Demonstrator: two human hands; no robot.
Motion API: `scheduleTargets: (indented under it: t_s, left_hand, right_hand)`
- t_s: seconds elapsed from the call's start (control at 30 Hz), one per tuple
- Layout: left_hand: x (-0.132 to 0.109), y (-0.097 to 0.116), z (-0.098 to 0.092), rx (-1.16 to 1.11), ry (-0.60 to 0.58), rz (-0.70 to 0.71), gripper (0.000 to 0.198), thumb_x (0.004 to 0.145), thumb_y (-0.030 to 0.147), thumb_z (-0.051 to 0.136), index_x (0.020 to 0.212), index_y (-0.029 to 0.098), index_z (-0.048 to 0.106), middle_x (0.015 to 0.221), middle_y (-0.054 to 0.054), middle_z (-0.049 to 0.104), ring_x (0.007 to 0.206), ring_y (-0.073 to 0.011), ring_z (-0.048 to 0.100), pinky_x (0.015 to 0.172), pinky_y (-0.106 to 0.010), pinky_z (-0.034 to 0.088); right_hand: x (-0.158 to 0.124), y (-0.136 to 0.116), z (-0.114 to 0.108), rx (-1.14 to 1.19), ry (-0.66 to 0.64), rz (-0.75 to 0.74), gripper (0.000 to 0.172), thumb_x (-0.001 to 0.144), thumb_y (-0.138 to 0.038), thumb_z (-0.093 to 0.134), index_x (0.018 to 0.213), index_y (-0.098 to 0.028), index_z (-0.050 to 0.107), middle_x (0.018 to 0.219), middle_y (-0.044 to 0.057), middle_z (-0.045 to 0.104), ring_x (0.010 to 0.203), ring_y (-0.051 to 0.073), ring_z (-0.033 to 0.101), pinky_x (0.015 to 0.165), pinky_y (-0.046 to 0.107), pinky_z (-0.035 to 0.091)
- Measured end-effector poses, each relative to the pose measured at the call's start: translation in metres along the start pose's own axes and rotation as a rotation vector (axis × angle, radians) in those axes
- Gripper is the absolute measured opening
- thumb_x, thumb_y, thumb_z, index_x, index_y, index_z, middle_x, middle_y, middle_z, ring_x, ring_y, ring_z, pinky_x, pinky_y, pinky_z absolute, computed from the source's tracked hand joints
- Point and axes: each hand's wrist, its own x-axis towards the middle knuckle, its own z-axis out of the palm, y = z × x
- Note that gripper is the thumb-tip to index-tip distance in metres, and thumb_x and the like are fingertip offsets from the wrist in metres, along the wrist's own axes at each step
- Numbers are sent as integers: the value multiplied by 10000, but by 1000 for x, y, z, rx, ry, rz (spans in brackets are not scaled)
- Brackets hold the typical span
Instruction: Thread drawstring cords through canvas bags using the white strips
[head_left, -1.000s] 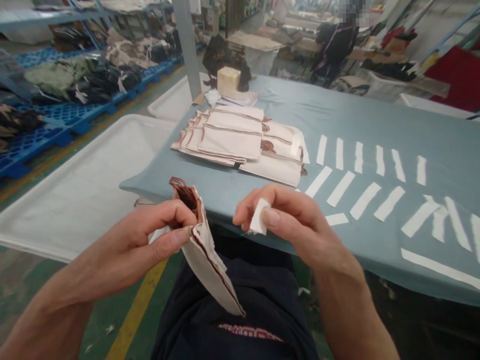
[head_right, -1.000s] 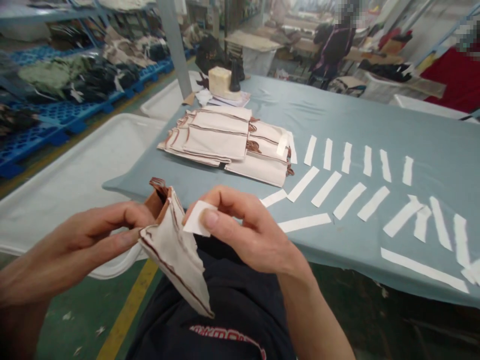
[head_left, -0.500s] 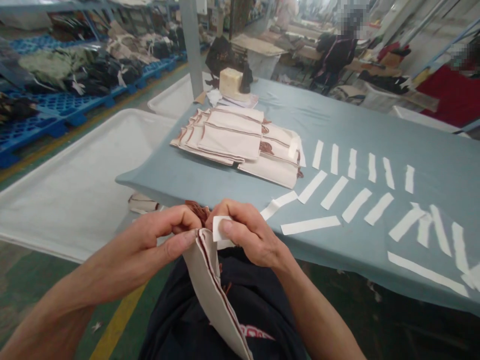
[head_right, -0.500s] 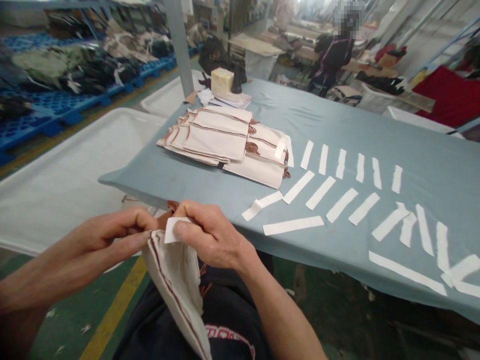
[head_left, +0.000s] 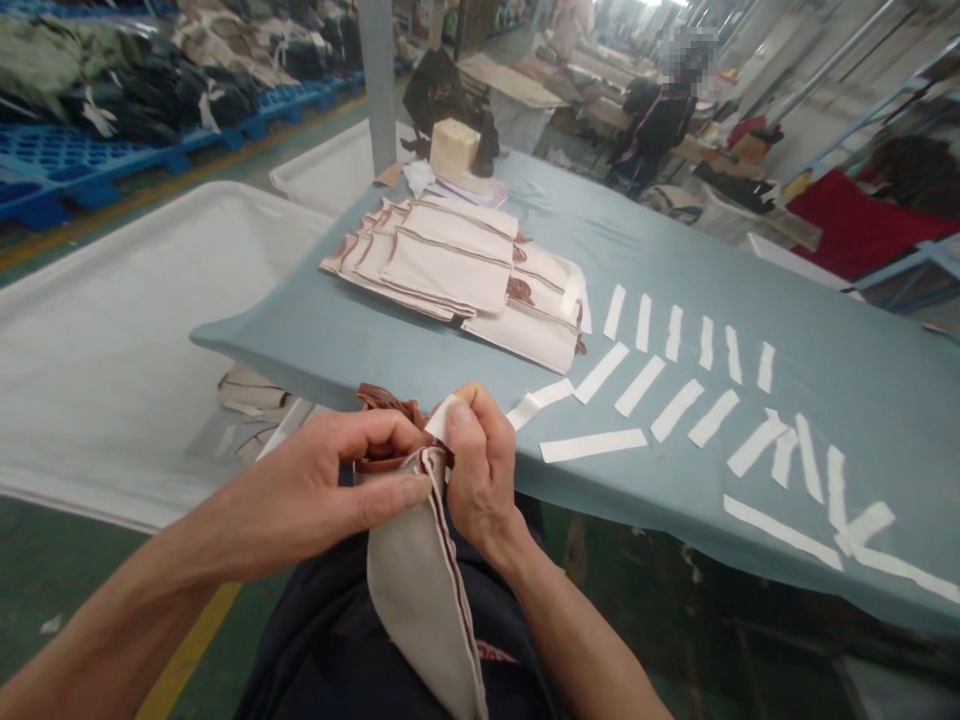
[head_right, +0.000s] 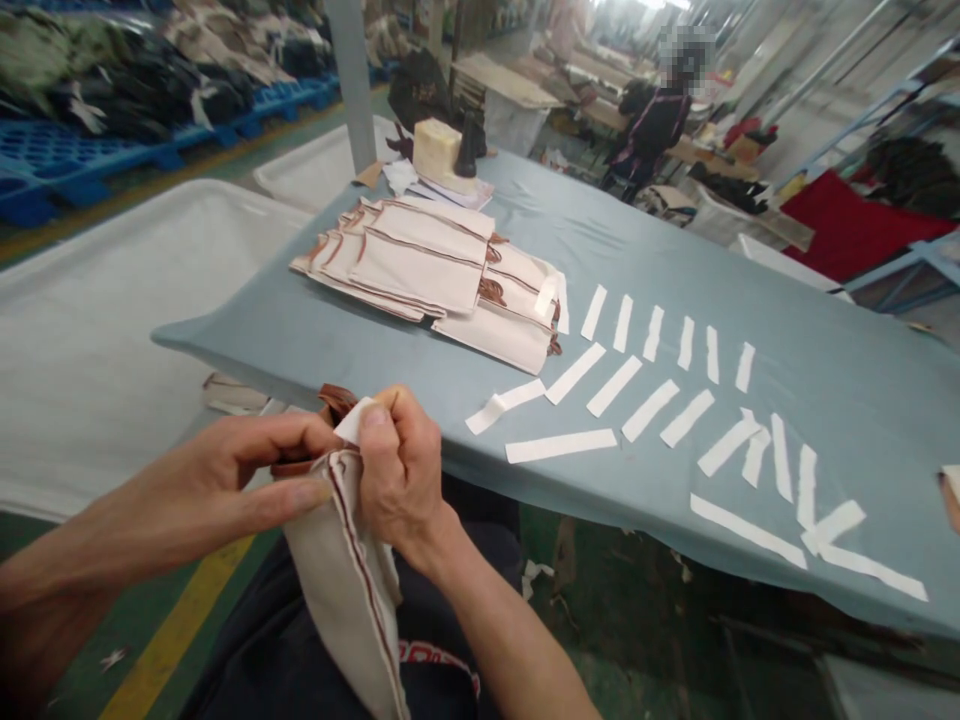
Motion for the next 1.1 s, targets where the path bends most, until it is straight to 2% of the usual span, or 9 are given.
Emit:
scheduleTargets:
  t_s: [0.17, 0.3, 0.47, 0.57, 0.77, 0.93, 1.1]
  left_hand:
    - [-4, -13, 0, -108, -18, -5, 278, 972, 450, 750, 901, 193, 827, 780, -6, 721, 677, -163, 610, 593, -220, 479]
    - [-6, -22, 2, -146, 39, 44, 255, 965, 415, 714, 858, 202, 806, 759, 10, 723, 663, -156, 604, 576, -218, 454]
    - [-5, -4, -3, -61, 109, 83, 250, 876, 365, 625, 705, 208, 719, 659, 32, 654, 627, -148, 574, 574, -228, 438]
    - [-7, 8, -6, 2, 132, 120, 277, 871, 368, 600, 645, 220, 661, 613, 41, 614, 590, -141, 535, 560, -239, 416]
    - [-16, 0, -7, 44, 172, 115, 261, 901, 376, 633, 693, 224, 677, 638, 40, 625, 599, -152, 544, 555, -249, 407]
    - [-18, 0, -15, 94, 117, 61, 273, 875, 403, 649, 684, 216, 700, 634, 22, 638, 591, -159, 569, 536, -243, 411]
    - [-19, 4, -24, 186, 50, 46, 312, 912, 403, 642, 687, 205, 728, 642, 18, 643, 569, -146, 561, 511, -232, 394]
  right_hand:
    - [1, -1, 8, -16, 12, -14, 312, 1087, -398, 534, 802, -293, 461, 671, -72, 443, 594, 153, 407, 607, 308, 407]
    - [-1, 1, 12, -44, 28, -14, 325, 1089, -423, 528, 802, -288, 458, 673, -75, 448, 600, 145, 405, 605, 296, 402]
    - [-1, -9, 19, -52, 34, -43, 342, 1084, -429, 529, 786, -288, 439, 656, -78, 426, 584, 137, 387, 583, 287, 384]
    - [-1, -14, 23, -41, 46, -40, 358, 1093, -439, 526, 784, -287, 428, 648, -74, 441, 579, 137, 398, 591, 288, 400]
    - [-6, -13, 25, 77, 2, 8, 351, 1134, -456, 512, 832, -281, 482, 676, -57, 542, 583, 144, 465, 610, 291, 448]
    - [-7, -12, 22, 61, -44, -38, 321, 1144, -381, 524, 841, -274, 525, 683, -51, 590, 582, 142, 488, 613, 295, 447]
    - [-7, -14, 20, 29, -73, -98, 299, 1142, -364, 529, 858, -273, 529, 699, -45, 609, 599, 146, 518, 622, 299, 446]
